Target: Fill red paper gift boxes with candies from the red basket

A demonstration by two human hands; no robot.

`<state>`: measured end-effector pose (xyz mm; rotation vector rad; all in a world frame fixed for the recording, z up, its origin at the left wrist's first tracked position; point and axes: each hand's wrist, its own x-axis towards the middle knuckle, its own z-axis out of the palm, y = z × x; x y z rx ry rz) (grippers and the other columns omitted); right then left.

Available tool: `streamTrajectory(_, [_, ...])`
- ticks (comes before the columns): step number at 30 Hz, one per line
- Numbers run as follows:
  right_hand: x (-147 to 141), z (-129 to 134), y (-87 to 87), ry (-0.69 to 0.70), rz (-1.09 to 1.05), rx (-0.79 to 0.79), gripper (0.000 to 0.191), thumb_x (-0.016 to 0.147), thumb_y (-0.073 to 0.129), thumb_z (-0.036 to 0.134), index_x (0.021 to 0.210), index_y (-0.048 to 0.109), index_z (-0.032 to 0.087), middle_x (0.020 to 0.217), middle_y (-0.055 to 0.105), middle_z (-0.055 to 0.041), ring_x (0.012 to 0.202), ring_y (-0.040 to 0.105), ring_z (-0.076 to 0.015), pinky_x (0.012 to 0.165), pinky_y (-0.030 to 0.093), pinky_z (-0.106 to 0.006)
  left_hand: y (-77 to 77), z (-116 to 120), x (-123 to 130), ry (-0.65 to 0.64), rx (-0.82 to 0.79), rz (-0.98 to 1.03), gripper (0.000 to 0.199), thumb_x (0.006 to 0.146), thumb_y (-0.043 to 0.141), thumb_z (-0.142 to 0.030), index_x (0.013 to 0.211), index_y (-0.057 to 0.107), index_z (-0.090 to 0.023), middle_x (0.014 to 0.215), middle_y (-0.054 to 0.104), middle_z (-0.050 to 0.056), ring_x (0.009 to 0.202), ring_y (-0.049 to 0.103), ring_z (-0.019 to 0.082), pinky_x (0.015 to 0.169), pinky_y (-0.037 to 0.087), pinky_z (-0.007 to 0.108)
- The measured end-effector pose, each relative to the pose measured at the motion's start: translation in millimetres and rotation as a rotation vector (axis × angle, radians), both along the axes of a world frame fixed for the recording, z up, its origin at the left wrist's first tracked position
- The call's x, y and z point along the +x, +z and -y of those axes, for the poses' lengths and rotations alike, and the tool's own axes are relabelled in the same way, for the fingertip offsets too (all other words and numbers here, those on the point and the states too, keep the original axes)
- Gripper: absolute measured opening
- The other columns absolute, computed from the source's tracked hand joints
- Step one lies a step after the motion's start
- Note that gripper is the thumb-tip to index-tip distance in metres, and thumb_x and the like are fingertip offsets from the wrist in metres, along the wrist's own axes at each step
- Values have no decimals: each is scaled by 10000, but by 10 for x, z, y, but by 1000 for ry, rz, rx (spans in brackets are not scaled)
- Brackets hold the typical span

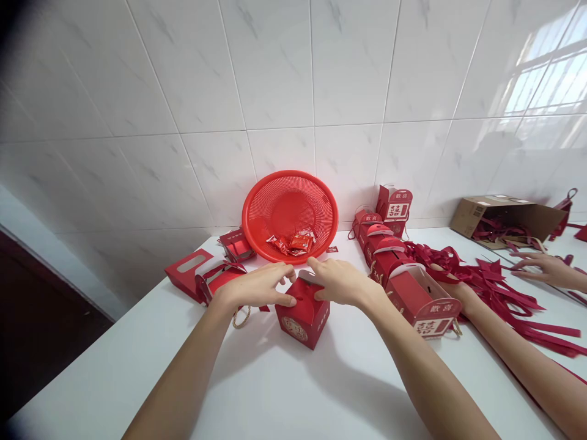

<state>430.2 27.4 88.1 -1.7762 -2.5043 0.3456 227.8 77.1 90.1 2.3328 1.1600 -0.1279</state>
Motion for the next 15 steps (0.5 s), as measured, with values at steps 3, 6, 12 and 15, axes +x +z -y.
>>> streamTrajectory(3, [-13, -17, -21, -12, 40, -16, 338, 822, 692, 236, 1133, 582, 158, 953, 702, -108, 785, 644, -241, 571, 327, -258, -54, -36, 15, -7, -15, -12, 494, 747, 686, -504, 1113, 504, -228, 1190, 575, 68, 1094, 584, 262, 715, 560, 303])
streamTrajectory(6, [-13, -33, -41, 6, 54, -19, 268, 825, 693, 250, 1069, 611, 178, 924, 696, -81, 768, 630, -222, 572, 326, -256, -79, -49, 30, 0, -21, 5, 513, 742, 709, -488, 1126, 484, -231, 1210, 567, 73, 1067, 598, 253, 733, 562, 314])
streamTrajectory(12, [9, -41, -71, 61, 54, -22, 222, 839, 678, 261, 1050, 638, 203, 858, 671, -44, 732, 603, -195, 566, 317, -254, -92, -52, 31, 42, -46, 18, 648, 728, 747, -469, 1253, 434, -253, 1254, 556, 87, 1083, 602, 258, 746, 561, 320])
streamTrajectory(15, [10, -30, -72, 93, 46, -21, 187, 850, 664, 266, 1025, 655, 202, 860, 663, -46, 739, 601, -189, 572, 317, -256, -108, -71, 31, -14, -61, 56, 626, 737, 740, -432, 1272, 457, -271, 1272, 556, 69, 1136, 582, 255, 790, 554, 308])
